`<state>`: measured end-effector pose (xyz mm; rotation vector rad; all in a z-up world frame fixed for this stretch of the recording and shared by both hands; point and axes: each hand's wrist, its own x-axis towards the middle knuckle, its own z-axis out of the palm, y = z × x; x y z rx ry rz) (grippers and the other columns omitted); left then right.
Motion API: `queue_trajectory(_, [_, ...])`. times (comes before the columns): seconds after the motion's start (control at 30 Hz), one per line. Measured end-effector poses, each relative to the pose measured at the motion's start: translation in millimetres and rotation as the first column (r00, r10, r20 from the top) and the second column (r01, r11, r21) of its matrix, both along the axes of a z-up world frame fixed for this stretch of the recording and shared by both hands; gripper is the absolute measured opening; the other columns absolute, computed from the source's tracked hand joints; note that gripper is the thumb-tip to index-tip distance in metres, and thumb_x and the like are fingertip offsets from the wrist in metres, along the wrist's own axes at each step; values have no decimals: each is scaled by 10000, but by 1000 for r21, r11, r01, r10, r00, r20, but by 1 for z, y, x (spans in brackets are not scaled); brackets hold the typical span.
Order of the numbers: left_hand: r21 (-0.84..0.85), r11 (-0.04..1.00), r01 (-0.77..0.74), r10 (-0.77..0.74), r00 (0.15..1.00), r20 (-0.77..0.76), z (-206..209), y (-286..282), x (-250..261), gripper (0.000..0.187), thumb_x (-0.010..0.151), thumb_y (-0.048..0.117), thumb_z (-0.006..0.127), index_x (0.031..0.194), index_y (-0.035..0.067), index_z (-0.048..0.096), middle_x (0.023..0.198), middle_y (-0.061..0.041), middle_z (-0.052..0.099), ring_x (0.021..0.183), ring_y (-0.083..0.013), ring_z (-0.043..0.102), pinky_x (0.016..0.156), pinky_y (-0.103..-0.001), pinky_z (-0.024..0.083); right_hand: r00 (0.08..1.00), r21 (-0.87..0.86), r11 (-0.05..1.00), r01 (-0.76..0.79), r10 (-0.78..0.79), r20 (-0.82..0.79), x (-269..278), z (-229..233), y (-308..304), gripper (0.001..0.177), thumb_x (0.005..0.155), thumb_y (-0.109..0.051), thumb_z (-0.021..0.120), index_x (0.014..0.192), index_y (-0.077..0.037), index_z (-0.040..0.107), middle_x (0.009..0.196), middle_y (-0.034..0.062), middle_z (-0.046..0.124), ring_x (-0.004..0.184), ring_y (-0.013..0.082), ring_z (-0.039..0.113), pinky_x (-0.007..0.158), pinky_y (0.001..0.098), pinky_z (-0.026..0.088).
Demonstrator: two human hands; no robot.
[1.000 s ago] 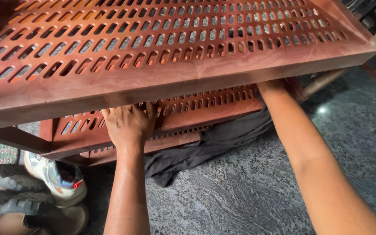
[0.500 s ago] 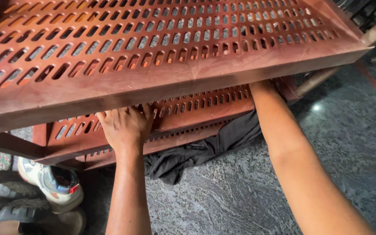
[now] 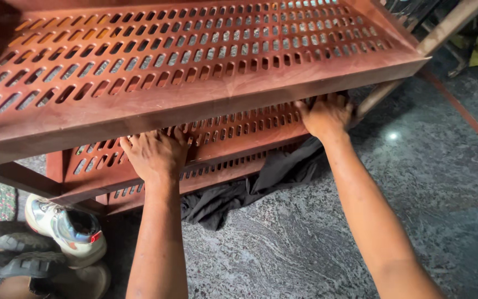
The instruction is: The person wets a black cloth at a sink, then wipes the surfaces of a brown plastic shoe rack. They clean the shelves and legs of the rack, moving it to access different sides.
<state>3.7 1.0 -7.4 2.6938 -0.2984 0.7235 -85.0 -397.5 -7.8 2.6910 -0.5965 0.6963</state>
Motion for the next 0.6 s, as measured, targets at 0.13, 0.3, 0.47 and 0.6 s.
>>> queue_trajectory(0.13, [98,995,34,-34,999,-6,-13,-8,5,299,1051,289,555,1156,41,686,1223,-187,687,1246,-351,584,1205,-574,317,996,204,977,70,-79,35,-19,-5,-43,409,1012,-360,587,1222,-28,702,1320,236,647,1225,422,590,1080,539,480])
queue_trajectory(0.3, [-41,903,428,-402,807,-432,11,-73,-28,902,938,775,454,1614,181,389,1452,-229,531,1395,-411,466,1226,-565,303,994,260,963,-75,52,92,54,-24,-88,419,1053,-374,547,1271,-49,698,1342,230,656,1276,435,579,1074,575,433])
queue_trajectory(0.47, [146,808,570,-527,811,-254,40,-90,-49,1013,757,875,469,1592,319,326,1597,-147,368,1486,-416,313,1202,-612,164,990,283,953,-106,127,-57,56,-17,-68,564,969,-463,534,1373,-84,636,1451,198,572,1374,399,495,1134,543,369])
queue_trajectory(0.6, [170,834,526,-469,836,-286,47,-91,-56,975,787,858,464,1586,333,271,1603,-113,339,1477,-362,282,1189,-599,139,973,411,901,142,-53,-223,35,17,-21,603,1013,-537,449,1464,-153,564,1563,130,501,1480,352,410,1223,541,290])
